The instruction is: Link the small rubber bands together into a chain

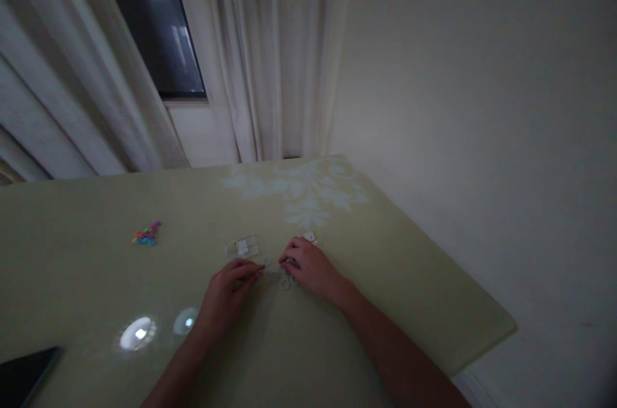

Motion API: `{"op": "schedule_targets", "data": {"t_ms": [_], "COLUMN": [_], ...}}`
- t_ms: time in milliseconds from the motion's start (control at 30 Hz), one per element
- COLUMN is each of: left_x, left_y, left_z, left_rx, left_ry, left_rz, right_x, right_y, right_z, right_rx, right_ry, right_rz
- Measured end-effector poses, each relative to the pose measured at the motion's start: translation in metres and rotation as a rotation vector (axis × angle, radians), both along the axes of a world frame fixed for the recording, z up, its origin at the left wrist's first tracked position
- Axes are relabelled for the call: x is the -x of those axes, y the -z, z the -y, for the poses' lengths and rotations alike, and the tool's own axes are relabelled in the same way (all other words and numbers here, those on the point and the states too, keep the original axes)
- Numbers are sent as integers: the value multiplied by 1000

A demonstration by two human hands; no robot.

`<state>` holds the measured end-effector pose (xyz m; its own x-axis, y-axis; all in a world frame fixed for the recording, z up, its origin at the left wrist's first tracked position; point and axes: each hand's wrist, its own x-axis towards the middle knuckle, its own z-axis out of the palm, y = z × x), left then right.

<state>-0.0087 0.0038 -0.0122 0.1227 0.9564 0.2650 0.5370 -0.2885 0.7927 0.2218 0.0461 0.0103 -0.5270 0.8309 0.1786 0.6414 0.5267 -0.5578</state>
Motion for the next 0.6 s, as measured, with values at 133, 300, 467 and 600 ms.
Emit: {"op": "schedule_targets", "data": {"t_ms": [133, 300, 467, 600], "left_x": [-9, -21, -25, -28], "left_y": [-6, -9, -7, -8], "left_z": [6, 12, 9, 7], "left_rx": [40, 120, 165, 191], "left_ry": [-44, -99, -111, -112], "left_rz": [105, 226, 344, 448], "right_x": [9, 18, 20, 22], "right_y": [0, 2, 5, 6], "right_z": [8, 16, 17, 17], "right_rx": [30, 67, -25, -118], "right_ry": [-44, -58, -31, 0], "right_rz": [-156, -302, -291, -197]}}
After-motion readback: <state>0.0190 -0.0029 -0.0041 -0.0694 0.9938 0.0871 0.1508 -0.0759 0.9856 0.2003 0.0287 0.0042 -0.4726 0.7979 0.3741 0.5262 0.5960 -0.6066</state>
